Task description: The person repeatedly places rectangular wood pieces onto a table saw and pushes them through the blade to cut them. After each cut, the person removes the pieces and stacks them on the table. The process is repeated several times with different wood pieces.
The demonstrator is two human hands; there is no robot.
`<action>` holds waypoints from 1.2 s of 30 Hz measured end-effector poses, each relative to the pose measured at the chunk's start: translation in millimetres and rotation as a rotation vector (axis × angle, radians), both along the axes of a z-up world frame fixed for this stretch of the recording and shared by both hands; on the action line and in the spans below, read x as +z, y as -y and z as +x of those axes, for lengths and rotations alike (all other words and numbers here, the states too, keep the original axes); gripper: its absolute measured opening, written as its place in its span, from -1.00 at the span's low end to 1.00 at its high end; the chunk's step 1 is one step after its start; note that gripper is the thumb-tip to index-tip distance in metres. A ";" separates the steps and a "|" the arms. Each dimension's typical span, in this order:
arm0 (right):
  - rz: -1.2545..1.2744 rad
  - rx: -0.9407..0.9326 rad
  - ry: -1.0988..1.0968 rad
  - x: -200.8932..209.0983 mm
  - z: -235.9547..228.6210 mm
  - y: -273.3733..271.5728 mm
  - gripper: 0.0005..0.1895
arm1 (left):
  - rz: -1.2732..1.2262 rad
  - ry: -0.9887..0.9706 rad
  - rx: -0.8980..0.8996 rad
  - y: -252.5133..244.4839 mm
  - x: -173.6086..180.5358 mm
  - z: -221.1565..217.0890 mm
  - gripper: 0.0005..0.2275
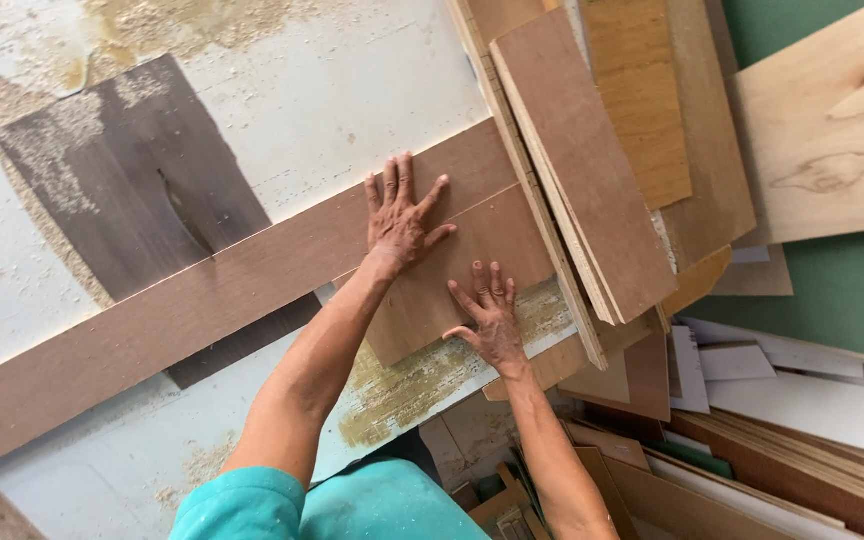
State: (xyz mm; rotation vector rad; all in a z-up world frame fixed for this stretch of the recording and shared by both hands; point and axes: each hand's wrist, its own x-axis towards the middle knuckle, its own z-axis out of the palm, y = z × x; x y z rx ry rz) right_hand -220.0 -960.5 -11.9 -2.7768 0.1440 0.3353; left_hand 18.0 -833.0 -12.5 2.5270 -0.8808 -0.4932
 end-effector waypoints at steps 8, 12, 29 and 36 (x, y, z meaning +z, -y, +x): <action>-0.012 -0.014 -0.004 -1.9 7.6 -0.8 0.04 | 0.016 -0.009 -0.017 0.8 -2.9 7.6 -0.28; 0.010 -0.019 0.017 -1.8 13.0 -1.0 0.03 | 0.006 -0.017 -0.011 0.2 -6.2 13.4 -0.27; 0.037 -0.003 0.086 -11.8 60.6 -3.3 0.07 | 0.017 0.045 0.021 -5.0 2.6 58.7 -0.30; 0.082 -0.046 0.061 -12.1 79.5 -4.0 0.05 | 0.027 0.053 0.006 -3.3 -8.7 76.5 -0.28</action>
